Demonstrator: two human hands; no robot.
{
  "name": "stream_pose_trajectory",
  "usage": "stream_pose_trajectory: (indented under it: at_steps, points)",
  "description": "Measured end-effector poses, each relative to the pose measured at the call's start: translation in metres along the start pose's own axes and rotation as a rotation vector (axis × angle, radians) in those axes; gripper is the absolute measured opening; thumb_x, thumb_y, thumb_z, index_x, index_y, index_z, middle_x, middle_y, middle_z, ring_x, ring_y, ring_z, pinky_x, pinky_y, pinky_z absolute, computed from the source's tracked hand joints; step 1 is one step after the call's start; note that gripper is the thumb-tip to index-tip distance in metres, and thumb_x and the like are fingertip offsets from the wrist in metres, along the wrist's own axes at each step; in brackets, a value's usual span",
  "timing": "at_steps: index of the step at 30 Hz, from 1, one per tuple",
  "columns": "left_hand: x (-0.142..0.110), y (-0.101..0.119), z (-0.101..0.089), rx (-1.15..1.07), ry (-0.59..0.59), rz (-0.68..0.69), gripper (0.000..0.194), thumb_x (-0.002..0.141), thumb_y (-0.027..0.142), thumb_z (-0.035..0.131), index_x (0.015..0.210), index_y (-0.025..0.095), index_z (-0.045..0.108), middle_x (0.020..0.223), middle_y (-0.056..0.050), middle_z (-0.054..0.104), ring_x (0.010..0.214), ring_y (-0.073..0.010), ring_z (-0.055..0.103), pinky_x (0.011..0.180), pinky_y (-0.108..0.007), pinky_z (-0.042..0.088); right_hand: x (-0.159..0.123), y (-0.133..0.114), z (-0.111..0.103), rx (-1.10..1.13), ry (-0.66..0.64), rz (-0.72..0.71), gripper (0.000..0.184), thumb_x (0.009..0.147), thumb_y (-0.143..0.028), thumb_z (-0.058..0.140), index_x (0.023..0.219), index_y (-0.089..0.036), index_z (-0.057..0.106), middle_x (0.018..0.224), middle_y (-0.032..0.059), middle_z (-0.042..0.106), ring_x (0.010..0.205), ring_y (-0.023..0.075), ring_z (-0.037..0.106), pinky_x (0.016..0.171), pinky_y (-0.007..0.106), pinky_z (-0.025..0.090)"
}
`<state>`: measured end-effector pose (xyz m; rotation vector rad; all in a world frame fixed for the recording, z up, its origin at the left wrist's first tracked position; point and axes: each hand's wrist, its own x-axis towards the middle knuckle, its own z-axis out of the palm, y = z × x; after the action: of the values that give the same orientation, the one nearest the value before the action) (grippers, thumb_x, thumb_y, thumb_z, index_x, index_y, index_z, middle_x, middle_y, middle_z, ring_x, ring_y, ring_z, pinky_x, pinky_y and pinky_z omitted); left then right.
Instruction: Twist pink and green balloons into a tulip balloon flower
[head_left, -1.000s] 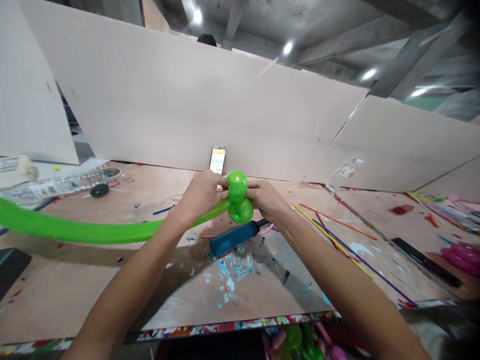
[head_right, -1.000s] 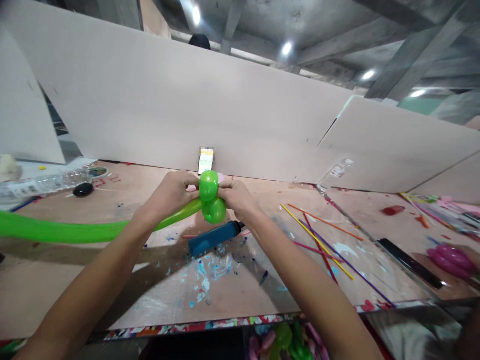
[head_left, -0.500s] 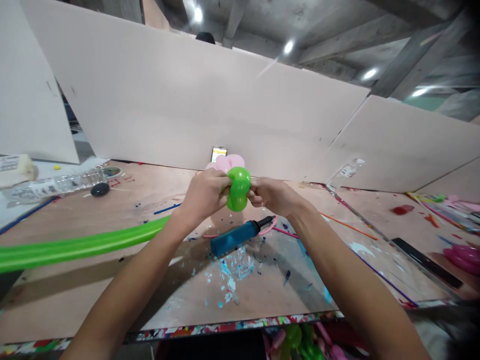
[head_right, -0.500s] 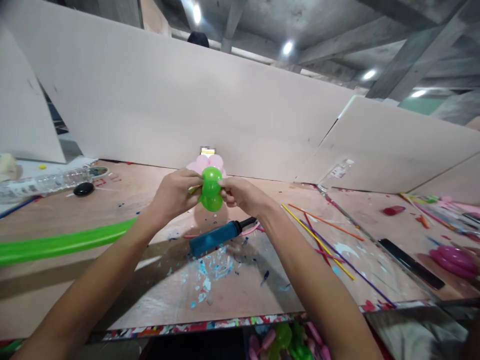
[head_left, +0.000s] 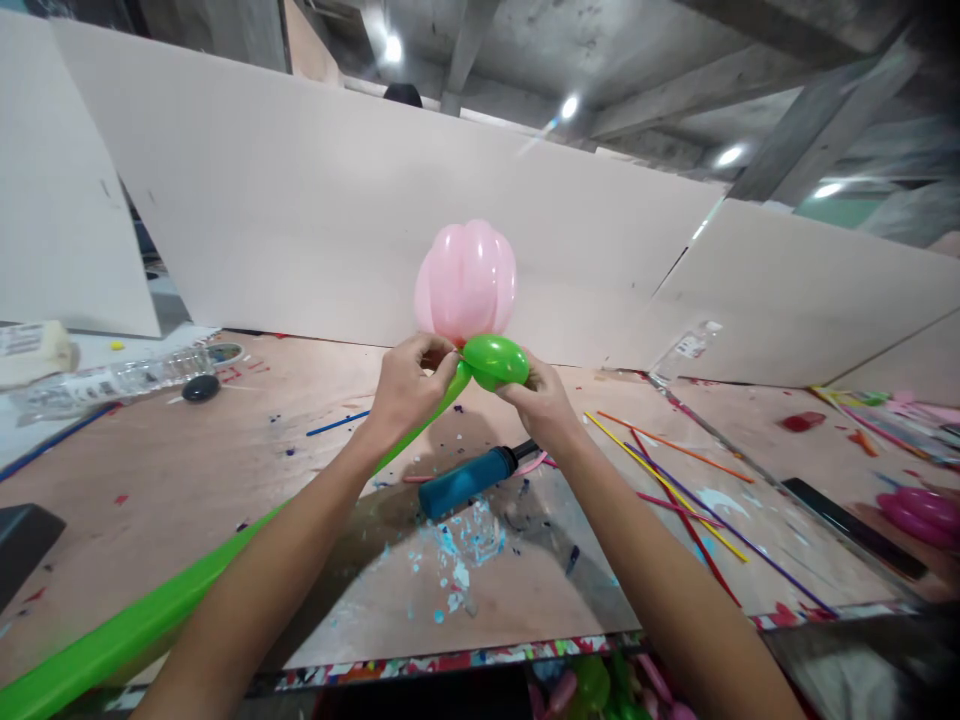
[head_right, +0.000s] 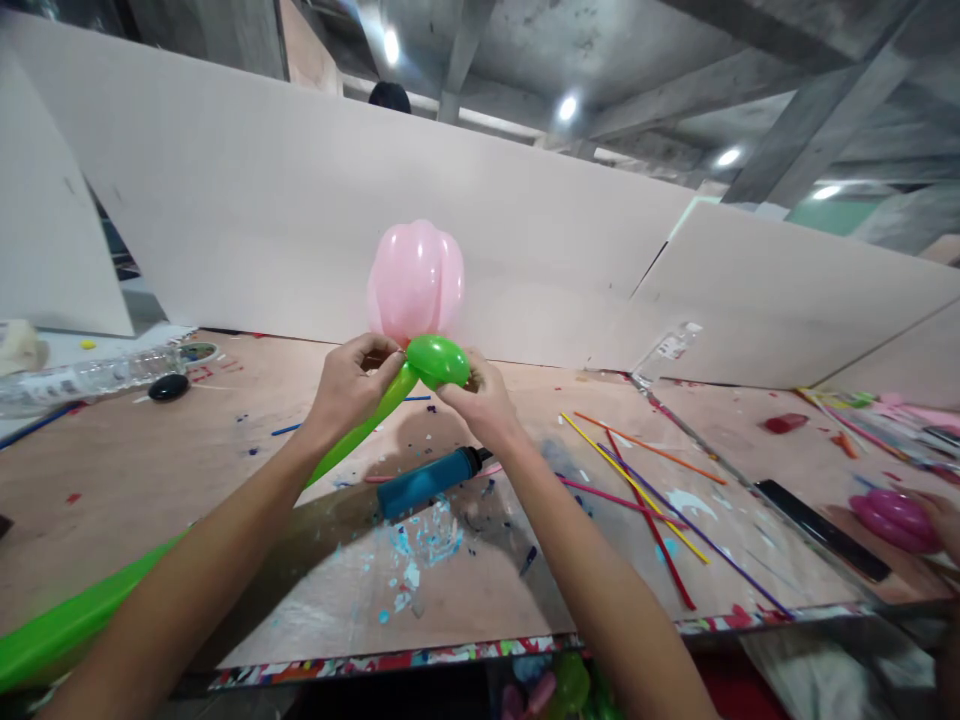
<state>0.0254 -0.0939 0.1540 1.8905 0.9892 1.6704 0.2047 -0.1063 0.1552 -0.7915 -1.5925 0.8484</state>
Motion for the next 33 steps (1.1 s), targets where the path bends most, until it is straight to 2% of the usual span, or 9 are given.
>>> stream_pose_trajectory:
  at_steps: [3,6,9,14,18,23,26,28,33]
  points:
    - [0.002,0.000,0.001,-0.150,0.011,-0.089,0.017,0.082,0.029,0.060,0.074,0.014,0.063,0.068,-0.001,0.061,0.061,-0.0113,0.054,0.056,-0.023,0.042,-0.002,-0.001,0.002,-0.188,0.004,-0.157,0.028,0.064,-0.017,0.061,0.091,-0.021,0.063,0.095,0.0022,0.053,0.088,0.0190,0.055,0.078,0.034,0.046]
    - [0.004,0.001,-0.001,-0.238,0.021,-0.095,0.014,0.079,0.026,0.062,0.072,0.014,0.063,0.065,0.001,0.059,0.059,-0.0103,0.050,0.054,-0.023,0.038,-0.004,-0.004,0.005,-0.360,-0.031,-0.339,0.027,0.060,-0.012,0.058,0.085,-0.021,0.061,0.101,0.0038,0.050,0.096,0.0216,0.055,0.083,0.037,0.047]
    - [0.005,0.001,-0.004,-0.309,-0.069,-0.139,0.014,0.078,0.027,0.064,0.072,0.014,0.066,0.066,-0.001,0.062,0.059,-0.0115,0.051,0.055,-0.025,0.039,-0.007,-0.007,0.004,-0.519,-0.070,-0.475,0.041,0.059,-0.009,0.057,0.097,-0.022,0.062,0.108,0.0062,0.051,0.105,0.0249,0.053,0.092,0.042,0.046]
    - [0.004,-0.006,-0.005,-0.271,-0.208,-0.111,0.022,0.080,0.035,0.065,0.079,0.015,0.073,0.069,-0.004,0.066,0.063,-0.0159,0.058,0.057,-0.028,0.044,-0.011,-0.006,-0.001,-0.628,-0.125,-0.534,0.049,0.061,-0.011,0.057,0.109,-0.022,0.062,0.109,0.0083,0.048,0.102,0.0251,0.055,0.087,0.042,0.050]
    - [0.005,-0.010,-0.004,-0.209,-0.231,0.071,0.020,0.086,0.031,0.059,0.089,0.019,0.074,0.092,-0.007,0.070,0.088,-0.0214,0.064,0.079,-0.035,0.052,-0.013,-0.006,-0.005,-0.662,-0.137,-0.497,0.053,0.062,-0.012,0.058,0.114,-0.024,0.061,0.117,0.0093,0.046,0.104,0.0260,0.055,0.086,0.042,0.051]
    - [0.002,-0.008,0.000,-0.107,-0.313,0.188,0.029,0.085,0.018,0.053,0.110,0.022,0.067,0.122,-0.010,0.057,0.114,-0.0226,0.055,0.097,-0.038,0.048,-0.013,-0.004,-0.003,-0.683,-0.026,-0.409,0.057,0.062,-0.010,0.059,0.116,-0.025,0.052,0.115,0.0092,0.046,0.112,0.0287,0.049,0.096,0.048,0.045]
    - [0.001,-0.013,0.005,0.052,-0.263,0.259,0.053,0.075,0.017,0.065,0.126,0.022,0.054,0.128,-0.012,0.050,0.120,-0.0258,0.049,0.101,-0.041,0.046,-0.014,-0.002,0.001,-0.645,-0.039,-0.369,0.055,0.068,-0.012,0.057,0.120,-0.023,0.043,0.119,0.0110,0.044,0.116,0.0274,0.046,0.100,0.048,0.041]
    - [0.000,-0.019,0.005,0.134,-0.198,0.270,0.051,0.074,0.019,0.068,0.123,0.021,0.056,0.126,-0.013,0.049,0.119,-0.0266,0.050,0.099,-0.042,0.046,-0.013,-0.005,0.001,-0.593,-0.069,-0.299,0.054,0.072,-0.018,0.060,0.121,-0.023,0.038,0.120,0.0113,0.044,0.116,0.0265,0.047,0.100,0.047,0.041]
    - [0.000,-0.030,-0.003,0.285,-0.333,0.305,0.037,0.079,0.014,0.058,0.115,0.023,0.064,0.123,-0.010,0.051,0.103,-0.0223,0.058,0.091,-0.038,0.050,0.004,-0.031,-0.006,-0.318,0.318,-0.209,0.085,0.068,-0.043,0.074,0.133,-0.030,0.021,0.131,0.0108,0.039,0.118,0.0278,0.049,0.094,0.046,0.046]
